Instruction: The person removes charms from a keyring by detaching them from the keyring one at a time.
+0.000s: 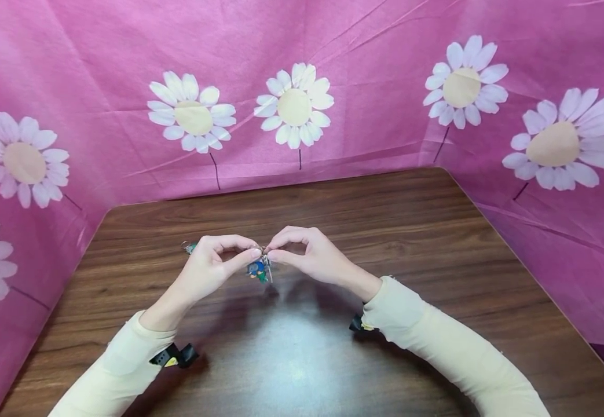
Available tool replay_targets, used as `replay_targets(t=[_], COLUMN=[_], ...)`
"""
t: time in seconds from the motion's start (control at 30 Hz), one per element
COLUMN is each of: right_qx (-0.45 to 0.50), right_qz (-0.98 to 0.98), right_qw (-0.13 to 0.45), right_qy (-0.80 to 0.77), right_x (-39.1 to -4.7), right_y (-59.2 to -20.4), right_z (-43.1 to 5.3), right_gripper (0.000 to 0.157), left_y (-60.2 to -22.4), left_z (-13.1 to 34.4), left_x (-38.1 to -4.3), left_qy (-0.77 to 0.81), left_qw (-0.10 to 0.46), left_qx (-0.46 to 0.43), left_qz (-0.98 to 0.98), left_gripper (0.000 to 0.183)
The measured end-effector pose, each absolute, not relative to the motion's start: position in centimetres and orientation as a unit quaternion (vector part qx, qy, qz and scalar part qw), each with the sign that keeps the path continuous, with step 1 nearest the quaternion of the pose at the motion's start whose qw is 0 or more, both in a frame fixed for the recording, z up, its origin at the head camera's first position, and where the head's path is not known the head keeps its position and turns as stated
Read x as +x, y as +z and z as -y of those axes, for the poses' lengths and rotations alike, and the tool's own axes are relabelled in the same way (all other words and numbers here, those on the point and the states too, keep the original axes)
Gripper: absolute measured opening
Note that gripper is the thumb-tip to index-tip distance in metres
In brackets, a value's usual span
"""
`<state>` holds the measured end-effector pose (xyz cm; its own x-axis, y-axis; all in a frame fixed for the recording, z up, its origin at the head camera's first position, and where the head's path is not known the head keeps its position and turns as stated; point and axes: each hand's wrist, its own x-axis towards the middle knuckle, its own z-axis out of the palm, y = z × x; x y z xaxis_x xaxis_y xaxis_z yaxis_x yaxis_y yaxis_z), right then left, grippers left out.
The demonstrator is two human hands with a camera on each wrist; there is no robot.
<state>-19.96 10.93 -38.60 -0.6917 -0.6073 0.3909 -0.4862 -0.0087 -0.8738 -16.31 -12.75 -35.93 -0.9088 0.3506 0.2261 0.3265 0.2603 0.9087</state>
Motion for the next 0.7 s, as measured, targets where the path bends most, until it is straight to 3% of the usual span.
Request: replay_targets(t=[0.3,0.7], right_qx=[-0.367,-0.382], right_qz=[-0.699,-0.699], right_qw=[0.057,0.051], right_qy=[-0.611,-0.602], right_x=[-20.15,-20.21], right_y=[-38.69,-38.50], right_z=[-10.63,-10.72], right_gripper=[0.009,0.011], left_y=[-36.08,-36.87], left_z=[12.70,12.56], left_x=[-16.48,-16.79], left_qy=[0.573,0.509], left_qw=[-0.017,-0.139], left_qx=[0.188,0.311], left_qz=[-0.797,-0.791], left_gripper=[0.018,0.016])
